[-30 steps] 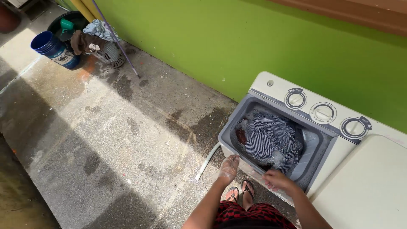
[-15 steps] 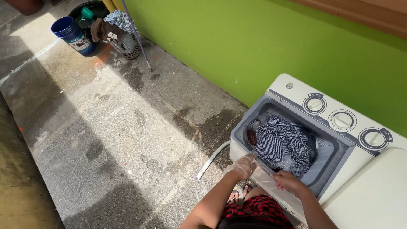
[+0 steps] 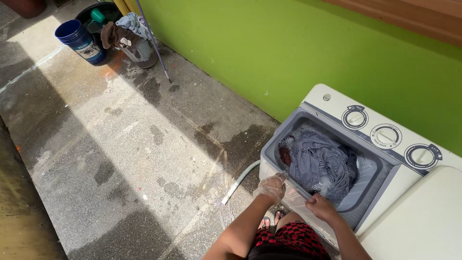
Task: Washing clothes in a portable twin-tub washing machine.
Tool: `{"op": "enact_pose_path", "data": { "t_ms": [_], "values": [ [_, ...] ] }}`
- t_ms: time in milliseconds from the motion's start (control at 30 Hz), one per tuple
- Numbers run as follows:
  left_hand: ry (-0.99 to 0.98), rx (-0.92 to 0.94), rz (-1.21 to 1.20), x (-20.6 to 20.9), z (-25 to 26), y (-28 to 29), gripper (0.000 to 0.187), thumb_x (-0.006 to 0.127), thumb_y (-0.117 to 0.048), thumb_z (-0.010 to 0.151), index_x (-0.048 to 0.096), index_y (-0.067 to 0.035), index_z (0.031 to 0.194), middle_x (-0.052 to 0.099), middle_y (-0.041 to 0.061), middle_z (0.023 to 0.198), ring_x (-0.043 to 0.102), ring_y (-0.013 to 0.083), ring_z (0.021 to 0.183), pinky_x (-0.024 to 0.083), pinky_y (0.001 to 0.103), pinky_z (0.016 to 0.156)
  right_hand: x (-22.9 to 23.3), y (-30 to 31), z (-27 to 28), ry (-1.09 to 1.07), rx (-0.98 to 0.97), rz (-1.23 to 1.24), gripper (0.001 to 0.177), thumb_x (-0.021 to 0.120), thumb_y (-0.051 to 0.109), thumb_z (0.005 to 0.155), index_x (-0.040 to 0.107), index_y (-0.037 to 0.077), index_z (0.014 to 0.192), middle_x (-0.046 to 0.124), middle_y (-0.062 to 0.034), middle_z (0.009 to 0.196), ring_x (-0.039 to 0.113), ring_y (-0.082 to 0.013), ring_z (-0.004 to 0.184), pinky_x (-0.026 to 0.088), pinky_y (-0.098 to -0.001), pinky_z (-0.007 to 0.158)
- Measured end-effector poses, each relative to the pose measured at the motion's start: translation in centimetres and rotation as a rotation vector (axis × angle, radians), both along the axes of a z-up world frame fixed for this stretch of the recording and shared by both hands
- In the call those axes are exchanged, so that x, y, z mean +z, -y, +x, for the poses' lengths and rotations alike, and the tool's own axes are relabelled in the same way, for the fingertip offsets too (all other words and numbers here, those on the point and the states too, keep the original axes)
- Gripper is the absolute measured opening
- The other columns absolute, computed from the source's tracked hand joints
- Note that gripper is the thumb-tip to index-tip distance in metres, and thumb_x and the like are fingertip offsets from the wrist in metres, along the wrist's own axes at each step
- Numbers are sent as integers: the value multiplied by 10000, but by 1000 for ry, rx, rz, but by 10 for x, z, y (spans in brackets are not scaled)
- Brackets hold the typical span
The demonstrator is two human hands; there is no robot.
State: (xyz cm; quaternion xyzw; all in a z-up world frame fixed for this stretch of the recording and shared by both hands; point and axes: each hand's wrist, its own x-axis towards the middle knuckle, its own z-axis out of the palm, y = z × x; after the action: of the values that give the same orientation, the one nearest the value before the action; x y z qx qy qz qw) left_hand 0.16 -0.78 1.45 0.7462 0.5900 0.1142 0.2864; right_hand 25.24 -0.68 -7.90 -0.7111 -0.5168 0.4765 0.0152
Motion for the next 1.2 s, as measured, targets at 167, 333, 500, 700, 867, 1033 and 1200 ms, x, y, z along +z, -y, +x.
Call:
{"op": "enact_pose_path", "data": {
  "t_ms": [167, 333, 500, 700, 867, 1033, 1200],
  "values": [
    [-190, -39, -88, -9, -3, 0, 499, 429, -121, 1011, 487, -132, 1507, 670, 87, 1211, 675, 211, 956, 559, 354, 874, -1, 5, -1, 119, 31, 67, 371, 727, 410, 864, 626, 122, 1075, 727, -45, 929, 711, -210, 872, 544, -381, 847],
    [-283, -124, -130, -28, -2, -7, 437, 446, -99, 1003, 521, -18, 1426, 658, 121, 1162, 672, 185, 907, 579, 326, 829, 7, 4, -4, 106, 35, 53, 342, 717, 378, 875, 635, 104, 1064, 725, -69, 878, 699, -209, 822, 549, -384, 804],
    [-367, -178, -158, -51, -3, -11, 428, 447, -141, 1024, 513, 17, 1416, 603, 158, 1259, 647, 209, 1004, 549, 357, 908, 6, 2, -6, 79, 19, 58, 317, 731, 347, 874, 643, 86, 1029, 714, -84, 843, 689, -208, 785, 549, -373, 769],
    [-485, -359, 209, -87, -3, -20, 485, 498, -178, 977, 532, -1, 1428, 606, 140, 1294, 575, 171, 1180, 464, 283, 1058, 2, 2, -7, 115, 8, 52, 308, 735, 339, 870, 642, 94, 1033, 724, -81, 865, 692, -220, 803, 547, -377, 783],
    [-201, -217, -24, -95, -5, -21, 670, 376, -70, 920, 333, -68, 1589, 490, 113, 1495, 540, 180, 1208, 473, 306, 1017, 3, 1, -8, 164, 26, 74, 324, 747, 366, 850, 640, 109, 1017, 757, -98, 913, 735, -242, 869, 555, -379, 834],
    [-342, -336, 245, -142, -1, -30, 570, 410, -88, 897, 379, -36, 1464, 499, 108, 1414, 490, 183, 1262, 397, 292, 1081, -1, -4, -8, 188, 42, 71, 337, 749, 372, 853, 618, 95, 995, 751, -111, 906, 729, -253, 877, 558, -379, 837],
    [-46, -85, -233, -32, -25, 3, 542, 388, -74, 1030, 398, -72, 1572, 622, 161, 1348, 668, 248, 1108, 520, 312, 1023, -6, -26, -20, 218, 142, 73, 385, 769, 388, 848, 619, 61, 983, 742, -125, 910, 730, -248, 857, 567, -362, 815]
  ]
}}
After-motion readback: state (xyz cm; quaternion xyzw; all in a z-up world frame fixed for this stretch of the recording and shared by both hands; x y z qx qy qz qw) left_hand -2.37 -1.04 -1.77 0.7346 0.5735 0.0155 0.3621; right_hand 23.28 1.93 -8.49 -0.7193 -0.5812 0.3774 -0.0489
